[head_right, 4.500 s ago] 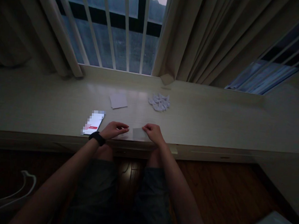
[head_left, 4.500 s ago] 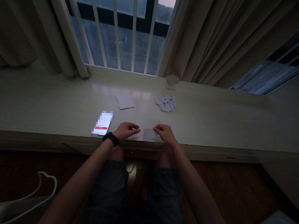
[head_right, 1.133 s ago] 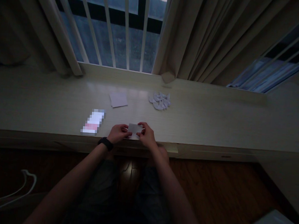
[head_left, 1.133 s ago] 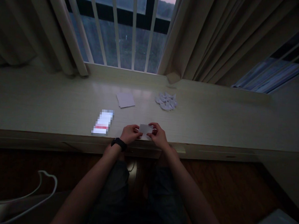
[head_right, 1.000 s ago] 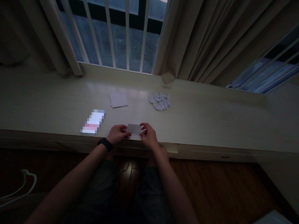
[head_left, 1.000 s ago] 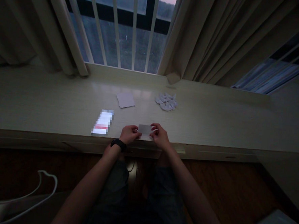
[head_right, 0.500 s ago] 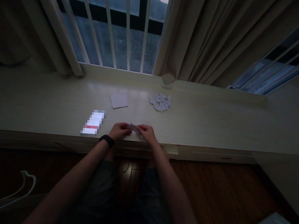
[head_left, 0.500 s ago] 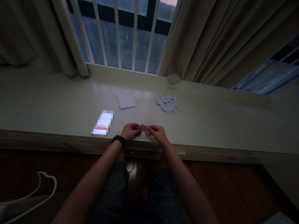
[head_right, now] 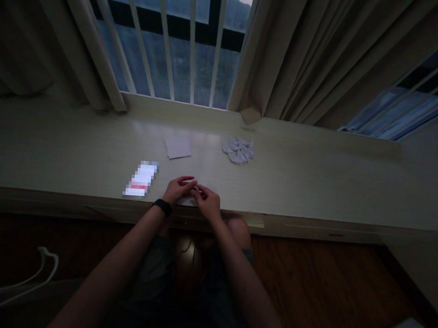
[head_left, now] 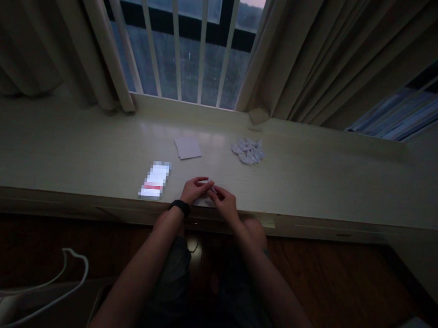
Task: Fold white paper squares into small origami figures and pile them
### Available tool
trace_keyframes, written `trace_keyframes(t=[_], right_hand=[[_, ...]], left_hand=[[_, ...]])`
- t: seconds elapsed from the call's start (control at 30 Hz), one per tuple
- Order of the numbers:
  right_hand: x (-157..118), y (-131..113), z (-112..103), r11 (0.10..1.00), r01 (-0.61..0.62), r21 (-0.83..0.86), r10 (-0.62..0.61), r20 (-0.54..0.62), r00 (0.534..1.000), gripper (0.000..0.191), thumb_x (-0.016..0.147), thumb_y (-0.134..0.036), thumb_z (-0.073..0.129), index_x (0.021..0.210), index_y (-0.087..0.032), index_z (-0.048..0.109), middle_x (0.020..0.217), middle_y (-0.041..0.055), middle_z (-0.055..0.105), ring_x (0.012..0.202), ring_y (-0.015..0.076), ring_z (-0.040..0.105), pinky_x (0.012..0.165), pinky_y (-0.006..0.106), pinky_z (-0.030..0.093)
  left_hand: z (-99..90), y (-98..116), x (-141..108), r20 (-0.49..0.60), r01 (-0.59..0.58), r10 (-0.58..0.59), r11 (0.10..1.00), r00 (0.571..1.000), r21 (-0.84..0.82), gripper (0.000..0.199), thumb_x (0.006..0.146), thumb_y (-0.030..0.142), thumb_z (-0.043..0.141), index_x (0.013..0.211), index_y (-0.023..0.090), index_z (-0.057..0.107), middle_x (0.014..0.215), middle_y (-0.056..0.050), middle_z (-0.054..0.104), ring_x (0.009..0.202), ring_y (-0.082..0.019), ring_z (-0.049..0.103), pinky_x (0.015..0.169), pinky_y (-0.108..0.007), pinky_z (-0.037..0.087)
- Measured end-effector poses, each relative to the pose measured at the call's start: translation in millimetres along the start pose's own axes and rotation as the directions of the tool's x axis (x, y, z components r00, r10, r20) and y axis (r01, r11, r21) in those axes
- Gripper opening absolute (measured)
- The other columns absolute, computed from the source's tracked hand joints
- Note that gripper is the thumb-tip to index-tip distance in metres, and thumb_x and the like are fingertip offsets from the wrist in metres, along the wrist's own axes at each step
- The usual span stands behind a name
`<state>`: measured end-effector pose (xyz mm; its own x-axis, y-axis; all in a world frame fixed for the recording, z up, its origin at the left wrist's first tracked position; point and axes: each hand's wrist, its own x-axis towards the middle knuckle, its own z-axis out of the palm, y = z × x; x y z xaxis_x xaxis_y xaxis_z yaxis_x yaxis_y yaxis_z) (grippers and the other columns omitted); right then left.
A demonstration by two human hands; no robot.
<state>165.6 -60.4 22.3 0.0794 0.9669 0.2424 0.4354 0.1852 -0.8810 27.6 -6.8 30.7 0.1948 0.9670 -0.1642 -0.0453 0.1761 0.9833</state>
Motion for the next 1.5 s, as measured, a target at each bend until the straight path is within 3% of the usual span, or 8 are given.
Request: trace_keyframes(t=[0.3, 0.5, 0.63, 0.83, 0.93, 1.13, 1.3, 1.5], right_hand=[[11, 12, -10, 0.994, -0.013, 0.104, 0.009, 0.048, 0.999, 0.034, 0.082, -0.048, 0.054, 0.091, -0.020, 0.071, 0.091, 0.0040, 0.071, 0.083, 0.0205, 0.064, 0.078, 0.031, 0.048], [15, 25, -11, 0.996, -0.061, 0.071, 0.057, 0.050, 0.997, 0.036, 0.081, -0.049, 0.052, 0.081, -0.017, 0.069, 0.076, 0.0029, 0.067, 0.072, 0.0178, 0.059, 0.066, 0.028, 0.047], [17, 28, -13, 0.973, -0.134, 0.187, 0.123, 0.068, 0.990, 0.035, 0.075, -0.048, 0.057, 0.085, -0.016, 0.068, 0.078, 0.0036, 0.067, 0.069, 0.0173, 0.059, 0.062, 0.028, 0.049], [21, 35, -14, 0.908, -0.263, 0.327, 0.226, 0.147, 0.963, 0.039, 0.069, -0.046, 0.065, 0.093, -0.016, 0.064, 0.086, 0.0059, 0.068, 0.066, 0.0171, 0.061, 0.056, 0.029, 0.052], [24, 38, -15, 0.919, -0.258, 0.298, 0.221, 0.152, 0.963, 0.043, 0.068, -0.044, 0.067, 0.100, -0.016, 0.062, 0.085, 0.0056, 0.068, 0.067, 0.0170, 0.062, 0.057, 0.028, 0.051], [23, 35, -15, 0.989, -0.100, -0.108, 0.102, 0.012, 0.995, 0.023, 0.072, -0.040, 0.062, 0.074, -0.018, 0.065, 0.068, 0.0013, 0.063, 0.065, 0.0153, 0.056, 0.061, 0.025, 0.044], [18, 32, -14, 0.930, -0.030, -0.366, -0.001, -0.086, 0.996, 0.020, 0.074, -0.035, 0.060, 0.087, -0.023, 0.067, 0.076, 0.0018, 0.065, 0.071, 0.0172, 0.054, 0.065, 0.027, 0.042], [17, 36, -11, 0.899, 0.007, -0.438, -0.058, -0.103, 0.993, 0.022, 0.074, -0.028, 0.061, 0.095, -0.025, 0.067, 0.086, 0.0039, 0.068, 0.078, 0.0202, 0.056, 0.072, 0.031, 0.042]], left_hand=[[-7.8, -3, -1, 0.068, -0.018, 0.023, 0.997, 0.997, -0.078, 0.066, 0.061, 0.045, 0.076, 0.114, 0.010, 0.059, 0.084, -0.008, 0.070, 0.072, -0.016, 0.065, 0.071, -0.031, 0.053], [-13.9, -10, 4, -0.025, -0.088, 0.093, 0.984, 0.995, 0.156, 0.045, 0.070, 0.033, 0.065, 0.110, 0.012, 0.063, 0.079, -0.006, 0.069, 0.065, -0.014, 0.060, 0.057, -0.024, 0.048], [-17.1, -14, 6, -0.032, -0.131, 0.144, 0.958, 0.989, 0.255, 0.043, 0.067, 0.034, 0.066, 0.106, 0.013, 0.066, 0.083, -0.006, 0.068, 0.069, -0.016, 0.060, 0.059, -0.024, 0.048], [-19.6, -12, 0, -0.002, -0.099, 0.100, 0.989, 0.995, 0.108, 0.053, 0.064, 0.038, 0.070, 0.109, 0.011, 0.063, 0.086, -0.007, 0.069, 0.070, -0.016, 0.061, 0.059, -0.026, 0.048], [-20.8, -13, 1, 0.015, -0.116, 0.115, 0.980, 0.993, 0.159, 0.050, 0.064, 0.038, 0.069, 0.106, 0.011, 0.065, 0.086, -0.008, 0.069, 0.071, -0.017, 0.062, 0.063, -0.027, 0.049], [-16.9, -14, 7, 0.090, -0.243, 0.232, 0.804, 0.968, 0.543, 0.033, 0.071, 0.033, 0.064, 0.099, 0.017, 0.070, 0.098, -0.007, 0.070, 0.091, -0.021, 0.062, 0.082, -0.030, 0.048], [-9.2, -11, 3, 0.139, -0.264, 0.237, 0.663, 0.962, 0.700, 0.031, 0.075, 0.030, 0.061, 0.103, 0.020, 0.069, 0.101, -0.005, 0.069, 0.096, -0.022, 0.062, 0.088, -0.031, 0.046], [-8.8, -19, -3, 0.276, -0.485, 0.462, 0.430, 0.843, 0.762, 0.020, 0.081, 0.024, 0.056, 0.093, 0.020, 0.072, 0.103, -0.008, 0.067, 0.099, -0.023, 0.055, 0.094, -0.037, 0.040]])
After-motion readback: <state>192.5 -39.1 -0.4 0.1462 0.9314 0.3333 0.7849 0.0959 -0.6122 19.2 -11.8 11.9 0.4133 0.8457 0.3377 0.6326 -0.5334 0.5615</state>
